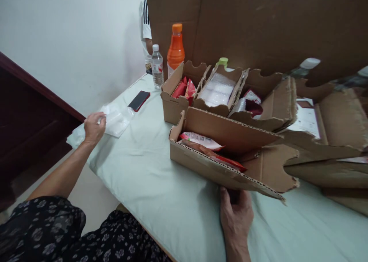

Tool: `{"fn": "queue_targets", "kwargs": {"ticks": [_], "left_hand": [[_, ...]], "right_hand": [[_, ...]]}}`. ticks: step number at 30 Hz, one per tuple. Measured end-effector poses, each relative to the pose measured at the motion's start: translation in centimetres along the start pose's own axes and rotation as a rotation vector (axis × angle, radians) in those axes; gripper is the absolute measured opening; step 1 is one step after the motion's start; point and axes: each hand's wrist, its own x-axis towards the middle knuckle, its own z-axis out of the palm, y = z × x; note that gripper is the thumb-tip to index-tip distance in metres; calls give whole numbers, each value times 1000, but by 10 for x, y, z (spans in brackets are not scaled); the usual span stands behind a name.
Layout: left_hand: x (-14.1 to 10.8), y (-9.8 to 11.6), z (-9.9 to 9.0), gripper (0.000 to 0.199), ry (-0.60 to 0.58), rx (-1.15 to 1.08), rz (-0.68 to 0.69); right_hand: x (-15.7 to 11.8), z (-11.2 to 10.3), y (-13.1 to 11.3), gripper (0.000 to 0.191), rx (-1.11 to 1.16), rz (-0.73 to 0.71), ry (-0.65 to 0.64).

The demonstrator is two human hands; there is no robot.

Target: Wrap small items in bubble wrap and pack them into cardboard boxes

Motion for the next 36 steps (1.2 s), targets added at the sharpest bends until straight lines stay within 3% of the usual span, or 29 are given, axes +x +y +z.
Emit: {"fn": "queue_targets", "kwargs": {"ticks": [3, 5, 7, 10, 15, 17, 19, 22, 24, 26, 27, 29, 31, 33, 36], "left_hand": [[-18, 27, -22, 19, 77, -212, -58], [-42, 53, -31, 25, 17, -513, -171], [-73, 79, -32, 32, -150, -775, -312], [-122, 111, -24, 37, -406, -980, -467], [-187, 141, -17, 35, -809, -1144, -511], [-205, 151, -20, 35, -1034, -1140, -463], [-218, 162, -25, 36, -1286, -1112, -399], [-229, 178, -35, 35, -1555, -1094, -305], [-227, 185, -39, 32, -1540, -1116, -267], [-217, 185, -41, 30, -1361, -1142, -266], [-211, 183, -40, 29, -1245, -1139, -278], [-197, 172, -33, 29, -1045, -1078, -299], [-189, 156, -22, 29, -933, -966, -297], [-187, 141, -7, 27, -919, -822, -267], [-196, 126, 13, 25, -994, -608, -197]], "right_hand": [[1, 4, 4, 39, 20, -5, 0], [2, 7, 5, 39, 61, -13, -4], [3, 8, 5, 38, 127, -40, -25], [-5, -2, 2, 46, 199, -78, -48], [-66, -44, -13, 57, 134, -112, 81], [-95, -59, -25, 59, 139, -217, -23], [-113, -68, -40, 74, 161, -336, -222], [-118, -68, -59, 91, 201, -391, -538], [-112, -65, -63, 67, 207, -343, -694], [-106, -63, -59, 34, 230, -258, -769], [-104, -64, -54, 27, 257, -208, -775], [-101, -69, -41, 26, 317, -106, -743], [-98, -73, -28, 30, 358, -22, -664], [-93, -72, -16, 33, 364, 37, -579], [-84, -63, -5, 34, 238, 57, -424]]}}
